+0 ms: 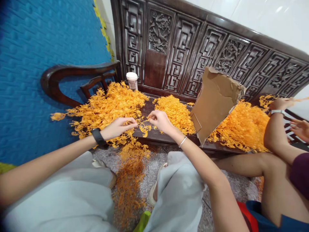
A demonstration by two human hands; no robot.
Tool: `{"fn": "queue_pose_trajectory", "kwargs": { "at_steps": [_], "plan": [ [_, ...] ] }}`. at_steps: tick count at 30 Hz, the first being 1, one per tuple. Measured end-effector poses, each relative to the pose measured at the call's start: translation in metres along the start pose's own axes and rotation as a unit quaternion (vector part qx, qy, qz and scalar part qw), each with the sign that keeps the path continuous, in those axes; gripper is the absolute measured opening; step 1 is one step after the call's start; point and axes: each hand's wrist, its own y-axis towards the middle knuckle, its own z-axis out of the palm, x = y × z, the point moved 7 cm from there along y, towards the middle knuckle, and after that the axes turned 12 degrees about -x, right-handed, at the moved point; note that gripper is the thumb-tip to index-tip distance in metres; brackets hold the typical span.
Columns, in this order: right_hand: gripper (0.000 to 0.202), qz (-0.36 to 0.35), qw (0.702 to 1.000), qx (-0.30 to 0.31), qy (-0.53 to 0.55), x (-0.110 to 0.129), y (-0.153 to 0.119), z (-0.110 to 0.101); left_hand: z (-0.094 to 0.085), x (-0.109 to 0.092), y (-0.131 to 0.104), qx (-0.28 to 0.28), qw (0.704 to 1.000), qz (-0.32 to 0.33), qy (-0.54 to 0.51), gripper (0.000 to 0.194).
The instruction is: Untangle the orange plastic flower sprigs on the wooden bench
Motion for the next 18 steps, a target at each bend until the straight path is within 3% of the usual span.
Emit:
{"fn": "queue_pose_trajectory", "kwargs": {
  "at_steps": [5, 10, 13, 18],
  "plan": [
    [0.008, 0.006, 0.997, -0.038, -0.074, -0.01, 0.007, 0.007, 0.005, -0.007, 0.002, -0.048, 0.998, -0.008, 0.041, 0.02],
    [0.01, -0.069, 0.987, -0.075, -0.125, -0.012, 0.021, 0.007, 0.008, -0.013, 0.009, -0.096, 0.993, -0.062, -0.017, 0.015],
    [0.01, -0.084, 0.982, -0.084, -0.15, -0.014, 0.029, 0.009, 0.01, -0.01, 0.015, -0.108, 0.981, -0.125, -0.097, 0.02],
    [0.014, -0.076, 0.977, -0.099, -0.175, -0.017, 0.043, 0.011, 0.023, 0.0, 0.019, -0.081, 0.929, -0.261, -0.251, 0.019]
  ]
}}
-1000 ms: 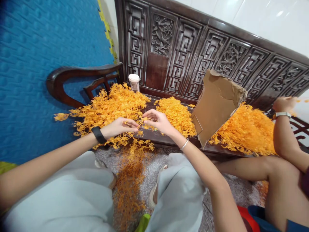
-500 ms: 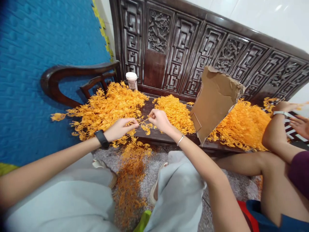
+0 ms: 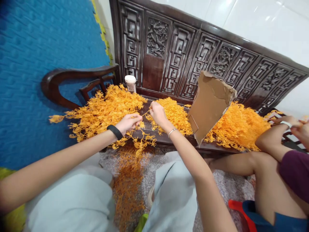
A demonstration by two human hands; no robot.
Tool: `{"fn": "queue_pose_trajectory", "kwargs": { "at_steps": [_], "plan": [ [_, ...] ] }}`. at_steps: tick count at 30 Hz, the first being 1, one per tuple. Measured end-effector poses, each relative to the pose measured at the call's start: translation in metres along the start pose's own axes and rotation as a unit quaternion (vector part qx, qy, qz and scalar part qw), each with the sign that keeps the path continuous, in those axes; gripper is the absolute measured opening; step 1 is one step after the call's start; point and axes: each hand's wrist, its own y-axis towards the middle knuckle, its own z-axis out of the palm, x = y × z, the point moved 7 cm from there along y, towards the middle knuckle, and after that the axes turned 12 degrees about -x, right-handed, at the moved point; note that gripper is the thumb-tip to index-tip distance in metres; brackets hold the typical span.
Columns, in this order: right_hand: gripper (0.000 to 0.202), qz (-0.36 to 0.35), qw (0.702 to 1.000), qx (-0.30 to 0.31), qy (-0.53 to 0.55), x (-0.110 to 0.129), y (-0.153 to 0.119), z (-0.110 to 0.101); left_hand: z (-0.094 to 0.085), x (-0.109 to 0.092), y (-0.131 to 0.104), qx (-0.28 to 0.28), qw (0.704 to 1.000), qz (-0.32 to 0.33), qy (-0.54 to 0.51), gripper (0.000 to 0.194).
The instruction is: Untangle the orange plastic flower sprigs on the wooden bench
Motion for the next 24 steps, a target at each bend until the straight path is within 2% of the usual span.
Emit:
{"fn": "queue_pose_trajectory", "kwargs": {
  "at_steps": [2, 3, 5, 8, 9, 11, 16, 20, 22, 24],
  "plan": [
    [0.017, 0.019, 0.999, -0.018, -0.043, -0.018, 0.006, -0.005, 0.002, 0.003, -0.004, 0.011, 0.999, -0.028, -0.022, 0.02],
    [0.019, 0.048, 0.996, -0.032, -0.071, -0.035, 0.008, -0.011, 0.003, 0.005, -0.008, 0.021, 0.999, -0.038, -0.025, 0.02],
    [0.022, 0.155, 0.979, -0.064, -0.112, -0.083, 0.002, -0.026, 0.005, 0.007, -0.019, 0.055, 0.997, -0.051, -0.027, 0.02],
    [0.018, 0.318, 0.942, -0.092, -0.048, -0.155, -0.025, -0.04, 0.002, 0.001, -0.034, 0.099, 0.994, -0.022, -0.036, 0.017],
    [0.015, 0.366, 0.926, -0.087, -0.012, -0.173, -0.036, -0.039, -0.001, -0.001, -0.036, 0.102, 0.994, -0.008, -0.041, 0.015],
    [0.013, 0.41, 0.908, -0.077, 0.029, -0.195, -0.053, -0.034, -0.009, -0.001, -0.034, 0.091, 0.995, 0.0, -0.046, 0.01],
    [0.018, 0.424, 0.899, -0.072, 0.08, -0.206, -0.064, -0.02, -0.029, 0.018, -0.017, 0.041, 0.996, -0.049, -0.057, 0.008],
    [0.028, 0.418, 0.9, -0.062, 0.109, -0.199, -0.059, -0.015, -0.036, 0.022, -0.009, 0.028, 0.996, -0.044, -0.076, 0.009],
    [0.032, 0.385, 0.915, -0.059, 0.107, -0.189, -0.054, -0.015, -0.038, 0.02, -0.009, 0.019, 0.996, -0.037, -0.085, 0.01],
    [0.03, 0.32, 0.942, -0.051, 0.09, -0.17, -0.048, -0.015, -0.039, 0.018, -0.008, 0.012, 0.995, -0.033, -0.092, 0.01]
  ]
}}
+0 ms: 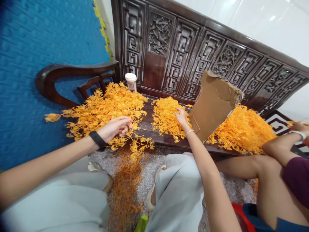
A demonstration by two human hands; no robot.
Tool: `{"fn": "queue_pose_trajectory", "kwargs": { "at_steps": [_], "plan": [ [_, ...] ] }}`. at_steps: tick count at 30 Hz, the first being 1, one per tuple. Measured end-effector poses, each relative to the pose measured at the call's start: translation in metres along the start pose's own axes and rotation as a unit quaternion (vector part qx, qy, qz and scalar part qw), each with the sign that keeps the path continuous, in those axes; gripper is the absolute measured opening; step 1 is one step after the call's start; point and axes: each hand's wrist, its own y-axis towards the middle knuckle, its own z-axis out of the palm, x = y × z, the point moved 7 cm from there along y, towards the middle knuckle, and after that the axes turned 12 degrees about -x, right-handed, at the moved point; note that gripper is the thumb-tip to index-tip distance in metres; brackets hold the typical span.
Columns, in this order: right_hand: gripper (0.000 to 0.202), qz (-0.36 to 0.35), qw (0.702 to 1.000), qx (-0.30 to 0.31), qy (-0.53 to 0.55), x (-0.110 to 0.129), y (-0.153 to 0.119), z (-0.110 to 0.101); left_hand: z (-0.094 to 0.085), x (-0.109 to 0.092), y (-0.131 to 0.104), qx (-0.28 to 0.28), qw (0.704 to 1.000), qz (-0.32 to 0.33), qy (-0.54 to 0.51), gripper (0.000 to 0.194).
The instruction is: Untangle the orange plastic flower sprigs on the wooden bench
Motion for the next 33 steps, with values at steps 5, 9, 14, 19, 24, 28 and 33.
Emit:
{"fn": "queue_pose_trajectory", "kwargs": {
  "at_steps": [5, 9, 14, 19, 24, 28, 33],
  "plan": [
    [0.028, -0.088, 0.979, 0.174, 0.065, 0.055, -0.04, 0.034, 0.004, -0.001, 0.0, 0.009, 1.0, 0.005, 0.0, 0.013],
    [0.036, -0.098, 0.947, 0.259, 0.164, 0.099, -0.073, 0.048, 0.006, 0.004, 0.0, 0.011, 1.0, -0.003, 0.019, 0.014],
    [0.03, -0.209, 0.946, 0.218, 0.116, 0.128, -0.089, 0.049, 0.006, 0.009, 0.001, 0.018, 0.999, -0.008, 0.035, 0.013],
    [0.012, -0.27, 0.952, 0.145, 0.012, 0.125, -0.084, 0.045, 0.008, 0.014, 0.002, 0.017, 0.999, -0.019, 0.048, 0.014],
    [0.01, -0.373, 0.909, 0.127, -0.133, 0.125, -0.083, 0.043, 0.024, 0.025, -0.004, 0.034, 0.997, -0.043, 0.057, 0.016],
    [0.011, -0.406, 0.887, 0.1, -0.198, 0.124, -0.077, 0.041, 0.041, 0.024, -0.008, 0.044, 0.998, -0.044, 0.033, 0.016],
    [0.012, -0.372, 0.907, 0.079, -0.18, 0.122, -0.059, 0.037, 0.048, 0.011, -0.005, 0.003, 0.999, -0.041, 0.002, 0.017]
  ]
}}
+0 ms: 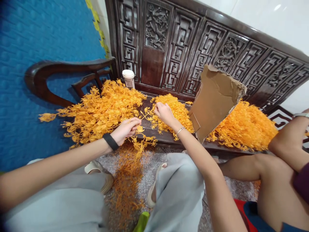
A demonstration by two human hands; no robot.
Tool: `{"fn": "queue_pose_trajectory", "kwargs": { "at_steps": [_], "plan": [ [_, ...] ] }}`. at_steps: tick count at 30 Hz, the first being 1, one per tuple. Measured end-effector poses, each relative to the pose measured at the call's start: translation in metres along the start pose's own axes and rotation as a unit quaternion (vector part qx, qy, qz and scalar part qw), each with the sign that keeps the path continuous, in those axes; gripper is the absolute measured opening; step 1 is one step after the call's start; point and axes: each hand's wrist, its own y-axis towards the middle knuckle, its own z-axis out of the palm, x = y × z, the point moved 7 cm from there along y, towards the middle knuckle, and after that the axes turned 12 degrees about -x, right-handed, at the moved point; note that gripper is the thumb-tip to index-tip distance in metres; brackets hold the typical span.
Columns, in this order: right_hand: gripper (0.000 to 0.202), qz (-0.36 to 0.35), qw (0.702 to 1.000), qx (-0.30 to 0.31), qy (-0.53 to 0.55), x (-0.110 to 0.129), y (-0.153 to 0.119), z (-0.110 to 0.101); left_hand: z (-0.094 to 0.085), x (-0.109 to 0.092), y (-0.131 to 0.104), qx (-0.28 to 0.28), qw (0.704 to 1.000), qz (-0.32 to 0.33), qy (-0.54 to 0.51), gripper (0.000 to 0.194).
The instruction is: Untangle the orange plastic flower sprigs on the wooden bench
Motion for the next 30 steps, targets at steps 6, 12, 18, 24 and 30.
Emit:
{"fn": "queue_pose_trajectory", "kwargs": {
  "at_steps": [6, 12, 18, 24, 30],
  "plan": [
    [0.014, -0.006, 1.0, -0.016, -0.022, -0.005, 0.01, 0.004, 0.005, -0.008, 0.001, -0.034, 0.996, 0.003, -0.078, 0.017],
    [0.017, 0.008, 0.999, -0.035, -0.021, -0.012, 0.02, 0.015, 0.013, -0.009, 0.006, -0.064, 0.987, -0.002, -0.148, 0.018],
    [0.018, 0.227, 0.97, -0.082, -0.036, -0.113, -0.006, -0.001, 0.02, -0.011, -0.045, 0.009, 0.996, -0.011, -0.09, 0.019],
    [0.02, 0.289, 0.953, -0.091, 0.023, -0.155, -0.056, 0.006, 0.023, -0.015, -0.066, 0.113, 0.992, 0.034, -0.047, 0.016],
    [0.029, 0.319, 0.943, -0.097, 0.018, -0.155, -0.054, 0.014, 0.001, -0.004, -0.025, 0.035, 0.997, 0.021, -0.06, 0.012]
  ]
}}
